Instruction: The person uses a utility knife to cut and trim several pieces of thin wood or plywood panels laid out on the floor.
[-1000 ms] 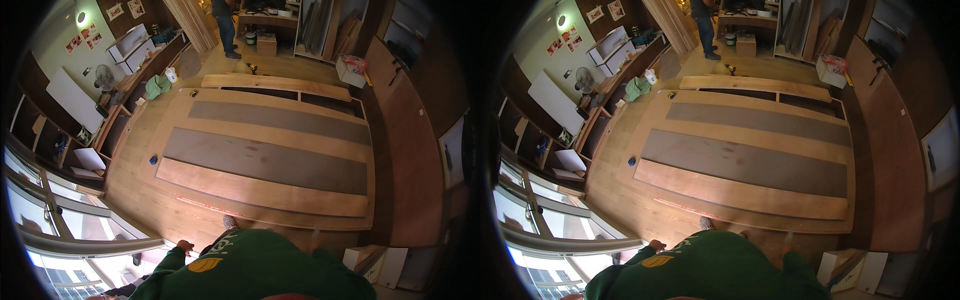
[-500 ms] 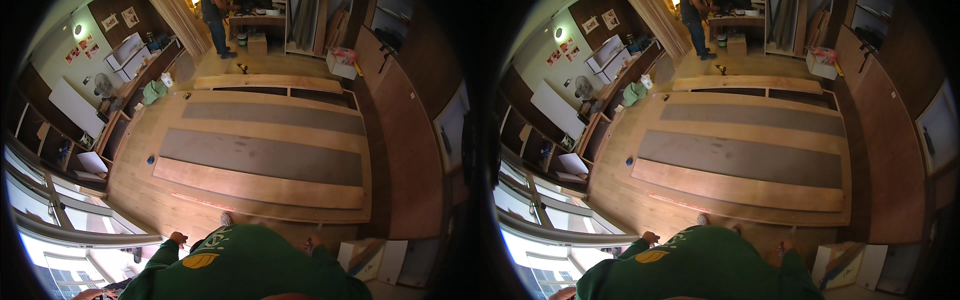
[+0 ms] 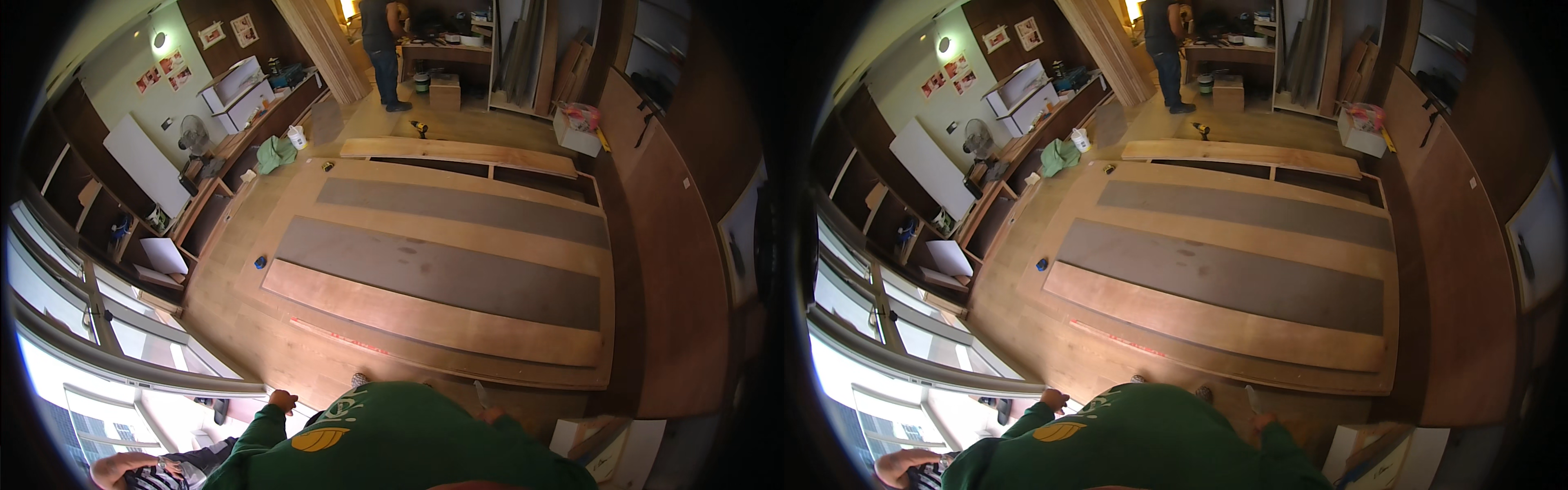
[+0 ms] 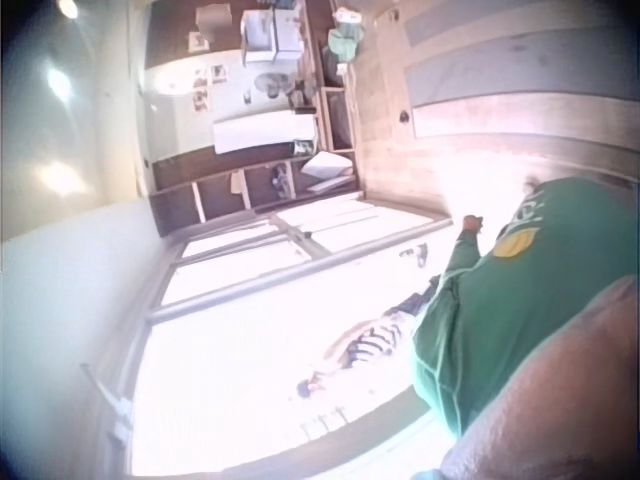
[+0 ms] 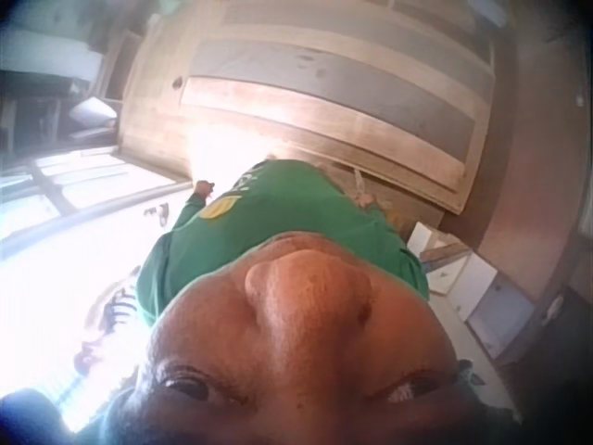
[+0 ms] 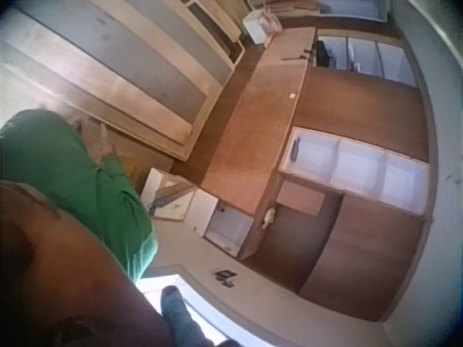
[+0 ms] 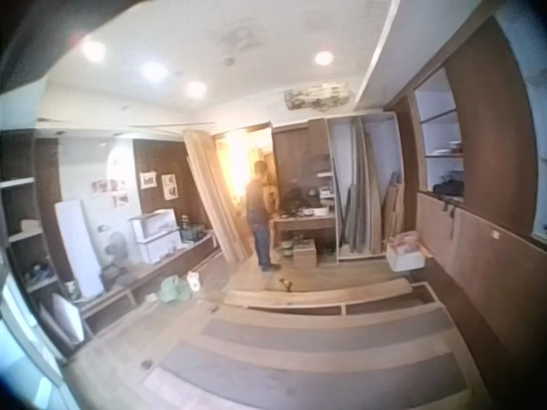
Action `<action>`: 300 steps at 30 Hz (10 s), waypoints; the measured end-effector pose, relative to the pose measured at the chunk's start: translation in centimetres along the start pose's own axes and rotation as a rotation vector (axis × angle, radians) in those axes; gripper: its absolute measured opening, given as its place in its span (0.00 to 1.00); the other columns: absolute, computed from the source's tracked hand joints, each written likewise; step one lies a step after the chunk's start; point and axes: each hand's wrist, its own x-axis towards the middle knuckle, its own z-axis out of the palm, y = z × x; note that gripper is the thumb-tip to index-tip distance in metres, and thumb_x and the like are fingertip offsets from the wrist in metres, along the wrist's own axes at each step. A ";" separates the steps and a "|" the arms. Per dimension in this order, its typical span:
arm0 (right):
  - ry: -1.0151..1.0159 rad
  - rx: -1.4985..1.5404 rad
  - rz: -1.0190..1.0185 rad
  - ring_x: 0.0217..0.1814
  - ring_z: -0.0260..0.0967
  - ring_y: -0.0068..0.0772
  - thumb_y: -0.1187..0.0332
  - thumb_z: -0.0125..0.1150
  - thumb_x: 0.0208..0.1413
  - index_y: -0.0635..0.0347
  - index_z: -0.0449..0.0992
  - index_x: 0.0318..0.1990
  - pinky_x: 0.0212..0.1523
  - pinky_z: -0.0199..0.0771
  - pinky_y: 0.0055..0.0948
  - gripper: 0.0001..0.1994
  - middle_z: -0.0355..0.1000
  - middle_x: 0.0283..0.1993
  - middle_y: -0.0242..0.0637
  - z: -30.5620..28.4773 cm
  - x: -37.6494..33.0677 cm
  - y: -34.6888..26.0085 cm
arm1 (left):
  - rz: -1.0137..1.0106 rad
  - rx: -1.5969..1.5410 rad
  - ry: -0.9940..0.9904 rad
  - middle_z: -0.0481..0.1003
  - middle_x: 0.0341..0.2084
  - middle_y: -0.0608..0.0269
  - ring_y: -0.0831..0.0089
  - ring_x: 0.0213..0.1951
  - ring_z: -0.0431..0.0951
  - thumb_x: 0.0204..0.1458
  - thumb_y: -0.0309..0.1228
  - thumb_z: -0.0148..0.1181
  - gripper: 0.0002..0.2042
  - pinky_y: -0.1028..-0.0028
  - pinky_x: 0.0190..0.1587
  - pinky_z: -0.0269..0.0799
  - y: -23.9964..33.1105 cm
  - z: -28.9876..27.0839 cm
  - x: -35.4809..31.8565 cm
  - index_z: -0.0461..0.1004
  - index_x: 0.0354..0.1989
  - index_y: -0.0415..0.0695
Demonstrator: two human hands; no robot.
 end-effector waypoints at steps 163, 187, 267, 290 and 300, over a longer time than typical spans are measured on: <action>0.769 0.337 0.710 0.60 0.64 0.64 0.59 0.67 0.53 0.54 0.62 0.65 0.57 0.72 0.59 0.33 0.63 0.60 0.54 -37.1 78.7 -59.1 | -0.270 -0.847 0.606 0.56 0.67 0.34 0.35 0.67 0.56 0.48 0.53 0.70 0.46 0.48 0.68 0.54 -61.3 -7.2 73.2 0.59 0.66 0.31; 1.011 0.146 0.327 0.64 0.61 0.60 0.65 0.73 0.47 0.45 0.75 0.59 0.65 0.64 0.54 0.28 0.65 0.63 0.50 -38.3 80.0 -53.6 | -0.350 -1.002 0.679 0.49 0.71 0.35 0.39 0.71 0.47 0.41 0.49 0.77 0.50 0.50 0.71 0.50 -55.5 -4.3 69.5 0.56 0.67 0.30; 0.824 2.623 0.526 0.43 0.69 0.39 0.65 0.48 0.66 0.53 0.71 0.43 0.43 0.78 0.49 0.06 0.67 0.40 0.36 -20.8 72.0 -54.0 | -0.391 -0.871 0.435 0.76 0.43 0.35 0.41 0.49 0.74 0.54 0.53 0.64 0.32 0.51 0.54 0.69 -62.2 2.5 69.2 0.74 0.51 0.31; 0.985 2.292 0.710 0.29 0.72 0.39 0.58 0.50 0.66 0.52 0.70 0.38 0.28 0.75 0.42 0.10 0.71 0.31 0.35 -19.9 70.5 -49.0 | 0.081 -0.829 0.433 0.78 0.34 0.44 0.49 0.39 0.78 0.61 0.50 0.59 0.24 0.59 0.45 0.72 -60.9 -5.2 71.9 0.73 0.43 0.36; 0.921 2.275 0.888 0.31 0.75 0.49 0.57 0.54 0.67 0.58 0.71 0.49 0.31 0.79 0.47 0.14 0.75 0.40 0.44 -22.4 71.3 -51.7 | -0.017 -0.646 0.393 0.77 0.36 0.35 0.39 0.42 0.77 0.57 0.56 0.59 0.30 0.54 0.45 0.72 -62.9 -8.0 70.6 0.73 0.38 0.33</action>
